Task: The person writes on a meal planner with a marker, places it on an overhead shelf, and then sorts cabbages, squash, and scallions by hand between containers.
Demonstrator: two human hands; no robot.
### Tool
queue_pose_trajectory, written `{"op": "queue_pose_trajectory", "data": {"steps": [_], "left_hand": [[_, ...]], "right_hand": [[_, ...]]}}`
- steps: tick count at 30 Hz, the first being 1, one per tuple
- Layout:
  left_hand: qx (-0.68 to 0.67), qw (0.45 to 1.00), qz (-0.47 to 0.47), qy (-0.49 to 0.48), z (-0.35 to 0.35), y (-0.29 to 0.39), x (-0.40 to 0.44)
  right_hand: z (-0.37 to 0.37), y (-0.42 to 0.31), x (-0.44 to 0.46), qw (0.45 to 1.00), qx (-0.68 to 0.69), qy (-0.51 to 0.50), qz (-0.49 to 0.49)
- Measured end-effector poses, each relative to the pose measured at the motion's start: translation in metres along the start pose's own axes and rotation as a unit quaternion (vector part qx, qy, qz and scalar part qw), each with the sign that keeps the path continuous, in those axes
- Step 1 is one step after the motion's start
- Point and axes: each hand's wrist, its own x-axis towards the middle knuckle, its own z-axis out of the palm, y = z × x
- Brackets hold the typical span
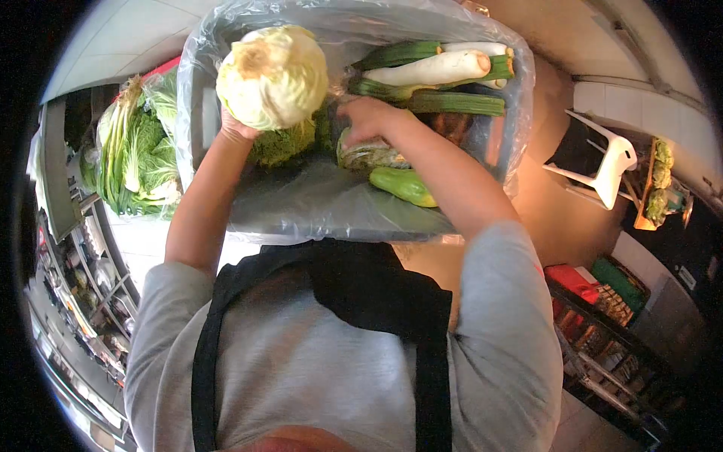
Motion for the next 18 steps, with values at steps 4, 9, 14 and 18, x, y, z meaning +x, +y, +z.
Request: {"op": "queue_pose_trajectory", "data": {"steps": [4,9,14,18], "left_hand": [[-0.016,0.995,0.093,0.034,-0.016,0.009,0.006],[-0.084,0.995,0.049,-0.004,-0.034,0.006,0.011],[-0.016,1.000,-0.023,0.013,-0.037,-0.005,0.020],[0.037,0.990,-0.135,0.008,-0.060,-0.018,0.029]], "right_hand": [[-0.003,-0.027,0.044,0.966,-0.065,-0.212,0.132],[0.015,-0.015,0.054,0.953,-0.086,-0.198,0.212],[0.003,-0.050,0.039,0.904,-0.176,-0.321,0.218],[0.001,-0.047,0.007,0.924,-0.218,-0.265,0.169]]}}
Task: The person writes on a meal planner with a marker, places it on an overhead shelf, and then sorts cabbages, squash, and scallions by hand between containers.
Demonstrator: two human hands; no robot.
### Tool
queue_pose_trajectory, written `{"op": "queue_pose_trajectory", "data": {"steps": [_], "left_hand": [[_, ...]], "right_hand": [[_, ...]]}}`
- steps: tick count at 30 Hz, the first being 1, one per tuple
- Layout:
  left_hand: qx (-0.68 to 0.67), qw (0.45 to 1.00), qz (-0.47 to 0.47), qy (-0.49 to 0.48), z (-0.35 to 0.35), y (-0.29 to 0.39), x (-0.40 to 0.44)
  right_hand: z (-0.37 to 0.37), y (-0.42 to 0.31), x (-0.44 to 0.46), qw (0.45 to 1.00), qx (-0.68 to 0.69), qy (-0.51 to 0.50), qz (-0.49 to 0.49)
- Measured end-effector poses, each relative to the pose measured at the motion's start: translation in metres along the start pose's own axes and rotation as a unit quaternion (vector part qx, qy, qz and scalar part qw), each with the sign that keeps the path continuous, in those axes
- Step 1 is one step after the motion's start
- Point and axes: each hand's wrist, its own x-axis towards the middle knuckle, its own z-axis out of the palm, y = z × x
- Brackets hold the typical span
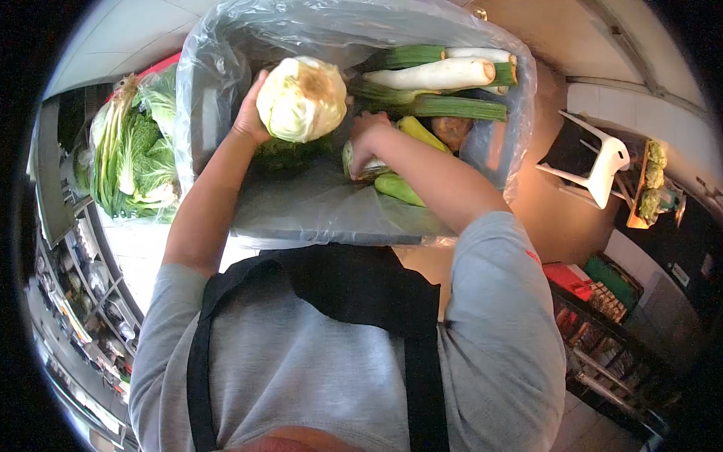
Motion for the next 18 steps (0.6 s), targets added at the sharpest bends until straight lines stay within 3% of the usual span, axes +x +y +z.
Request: {"op": "queue_pose_trajectory", "data": {"steps": [4,5,8,9,12,14,15,16,17,18], "left_hand": [[0.171,0.982,-0.082,0.014,-0.006,-0.009,0.010],[0.228,0.968,-0.099,0.029,-0.003,-0.012,0.011],[0.438,0.898,-0.030,0.015,0.007,-0.022,0.016],[0.422,0.904,-0.063,0.012,0.020,-0.019,0.007],[0.521,0.853,-0.018,-0.004,0.018,-0.017,0.011],[0.769,0.628,0.104,0.054,0.040,-0.022,-0.004],[0.857,0.483,0.160,0.080,0.054,-0.030,-0.016],[0.815,0.493,0.302,0.045,0.067,-0.047,-0.029],[0.800,0.526,0.286,-0.024,0.074,-0.063,-0.037],[0.781,0.556,0.269,-0.093,0.077,-0.077,-0.039]], "right_hand": [[0.017,0.024,-0.031,0.990,0.040,0.131,0.033],[0.013,0.023,-0.037,0.993,0.026,0.114,0.024],[0.013,0.021,-0.039,0.995,0.005,0.096,0.022],[0.013,0.021,-0.040,0.995,0.023,0.094,0.016],[0.011,0.023,-0.038,0.993,0.073,0.098,-0.002],[0.013,0.023,-0.036,0.988,0.106,0.110,-0.011],[0.024,0.021,-0.035,0.975,0.111,0.193,-0.026],[0.045,0.020,-0.037,0.954,0.116,0.275,-0.038],[0.060,0.019,-0.044,0.927,0.119,0.354,-0.049],[0.066,0.016,-0.056,0.927,0.146,0.345,-0.030]]}}
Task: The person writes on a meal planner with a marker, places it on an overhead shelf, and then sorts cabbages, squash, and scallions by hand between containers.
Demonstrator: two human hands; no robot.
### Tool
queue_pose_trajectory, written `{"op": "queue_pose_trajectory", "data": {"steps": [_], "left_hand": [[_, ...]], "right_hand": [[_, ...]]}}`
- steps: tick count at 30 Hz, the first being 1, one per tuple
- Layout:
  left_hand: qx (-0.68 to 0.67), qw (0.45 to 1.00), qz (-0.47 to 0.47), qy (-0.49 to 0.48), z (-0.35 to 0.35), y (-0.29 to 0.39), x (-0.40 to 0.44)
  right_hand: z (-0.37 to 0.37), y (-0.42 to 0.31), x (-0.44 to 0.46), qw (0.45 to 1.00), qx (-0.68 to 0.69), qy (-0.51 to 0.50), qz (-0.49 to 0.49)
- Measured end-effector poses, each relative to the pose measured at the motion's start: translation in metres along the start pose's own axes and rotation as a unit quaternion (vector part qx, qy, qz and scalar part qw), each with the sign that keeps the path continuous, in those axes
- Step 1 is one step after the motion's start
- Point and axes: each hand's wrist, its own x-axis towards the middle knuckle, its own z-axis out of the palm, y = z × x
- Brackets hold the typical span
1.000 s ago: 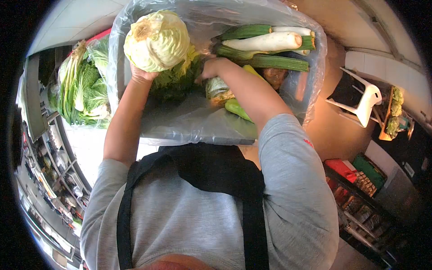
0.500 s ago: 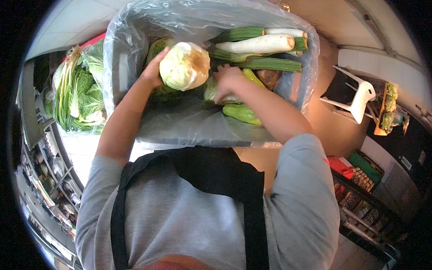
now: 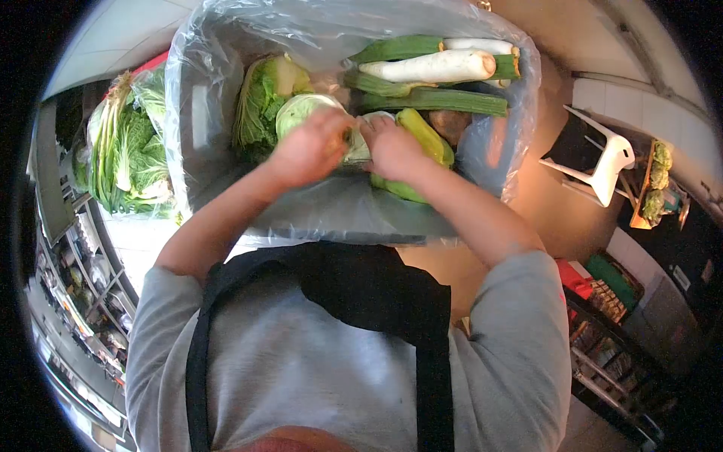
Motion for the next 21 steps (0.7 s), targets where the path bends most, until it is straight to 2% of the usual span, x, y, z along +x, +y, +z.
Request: {"op": "queue_pose_trajectory", "data": {"steps": [3,5,9,11,14,17,20,21], "left_hand": [[0.018,0.999,-0.026,-0.020,0.038,0.009,0.012],[0.095,0.987,-0.071,-0.110,0.063,0.009,0.034],[0.166,0.944,-0.129,-0.253,0.080,-0.001,0.072],[0.131,0.940,-0.136,-0.286,0.082,-0.009,0.082],[0.101,0.931,-0.127,-0.327,0.078,-0.018,0.097],[0.044,0.922,-0.116,-0.366,0.061,-0.032,0.116],[0.020,0.934,-0.199,-0.296,0.061,-0.018,0.114],[0.004,0.939,-0.207,-0.273,0.057,-0.013,0.111]], "right_hand": [[-0.016,-0.013,-0.031,0.994,0.057,-0.018,0.087],[-0.025,-0.016,-0.049,0.984,0.094,-0.053,0.144],[-0.027,-0.010,-0.075,0.981,0.125,-0.013,0.148],[-0.024,-0.001,-0.076,0.969,0.177,0.015,0.172],[-0.005,0.006,-0.060,0.973,0.134,-0.004,0.189],[-0.010,0.004,-0.041,0.940,0.142,-0.096,0.296],[-0.019,0.007,-0.048,0.956,0.049,0.121,0.262],[-0.021,0.009,-0.048,0.960,0.023,0.114,0.256]]}}
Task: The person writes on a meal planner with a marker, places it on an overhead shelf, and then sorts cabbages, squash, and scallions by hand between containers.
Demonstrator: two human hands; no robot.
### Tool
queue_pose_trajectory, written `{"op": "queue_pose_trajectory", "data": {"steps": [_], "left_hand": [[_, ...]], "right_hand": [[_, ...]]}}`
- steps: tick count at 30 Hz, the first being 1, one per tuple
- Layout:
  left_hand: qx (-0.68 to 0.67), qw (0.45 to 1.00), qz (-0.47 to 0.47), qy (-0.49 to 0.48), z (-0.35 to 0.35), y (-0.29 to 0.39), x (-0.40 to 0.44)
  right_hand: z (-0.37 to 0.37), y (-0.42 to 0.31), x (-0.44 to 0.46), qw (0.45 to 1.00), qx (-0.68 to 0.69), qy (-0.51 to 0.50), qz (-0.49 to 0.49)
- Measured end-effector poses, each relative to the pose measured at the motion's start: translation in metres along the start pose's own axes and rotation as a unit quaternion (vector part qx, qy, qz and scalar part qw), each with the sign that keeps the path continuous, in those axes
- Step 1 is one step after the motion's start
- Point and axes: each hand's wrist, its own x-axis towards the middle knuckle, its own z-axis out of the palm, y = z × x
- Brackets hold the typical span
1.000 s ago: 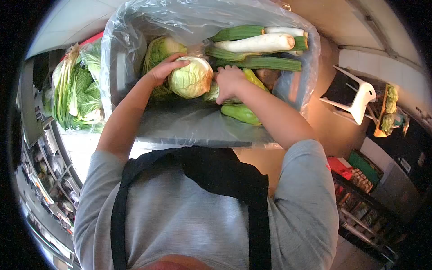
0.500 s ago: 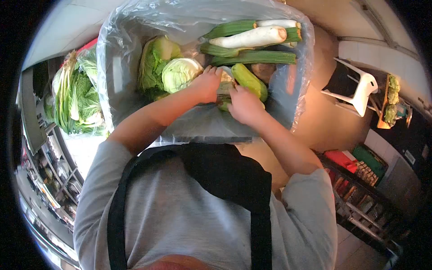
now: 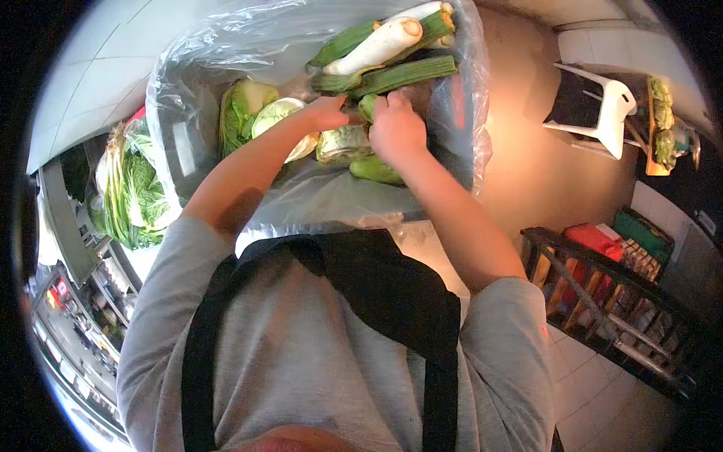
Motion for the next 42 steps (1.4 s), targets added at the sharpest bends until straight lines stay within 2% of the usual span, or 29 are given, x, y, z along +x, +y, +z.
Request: {"op": "queue_pose_trajectory", "data": {"steps": [3,6,9,12,15,17,20,24,26,27,28,29,32,35,38,42], "left_hand": [[0.017,0.999,0.003,0.045,0.011,0.000,-0.009],[0.032,0.966,0.175,0.190,0.041,-0.008,-0.039],[0.029,0.926,0.324,0.191,0.061,0.000,-0.068],[0.008,0.918,0.357,0.172,0.067,0.017,-0.074],[-0.020,0.968,0.214,0.130,0.077,0.031,-0.086],[-0.082,0.969,0.195,0.123,0.083,0.026,-0.085],[-0.130,0.969,0.178,0.111,0.086,0.024,-0.086],[-0.125,0.958,0.217,0.139,0.079,0.025,-0.079],[-0.047,0.952,0.271,0.137,0.075,0.032,-0.070],[-0.007,0.945,0.298,0.136,0.074,0.037,-0.066],[0.032,0.955,0.287,0.075,0.066,0.051,-0.068],[0.042,0.955,0.287,0.065,0.069,0.059,-0.064],[0.080,0.956,0.277,0.054,0.082,0.076,-0.049],[0.166,0.968,0.185,0.018,0.094,0.095,-0.037],[0.199,0.965,0.163,0.057,0.107,0.097,-0.017],[0.166,0.973,0.152,-0.042,0.104,0.102,-0.002]], "right_hand": [[0.004,0.008,0.016,0.998,-0.067,0.011,-0.015],[0.024,0.008,0.026,0.994,-0.106,0.009,-0.012],[0.021,0.009,0.031,0.993,-0.117,-0.006,-0.021],[0.018,0.015,0.027,0.993,-0.109,-0.019,-0.045],[0.008,0.017,0.022,0.990,-0.120,-0.041,-0.067],[0.002,0.014,0.020,0.989,-0.120,-0.057,-0.073],[-0.007,0.008,0.026,0.979,-0.131,-0.151,-0.039],[-0.016,0.021,0.012,0.996,-0.040,0.044,-0.068],[-0.044,0.023,0.008,0.991,0.017,0.125,-0.052],[-0.057,0.026,0.007,0.984,0.113,0.129,-0.054],[-0.071,0.030,0.006,0.967,0.208,0.133,-0.056],[-0.085,0.034,0.005,0.943,0.301,0.135,-0.055],[-0.125,0.040,0.004,0.904,0.398,0.130,-0.083],[-0.150,0.049,-0.004,0.958,0.242,0.039,-0.147],[-0.161,0.038,-0.021,0.973,0.189,-0.126,-0.035],[-0.174,0.037,-0.036,0.965,0.237,-0.113,-0.020]]}}
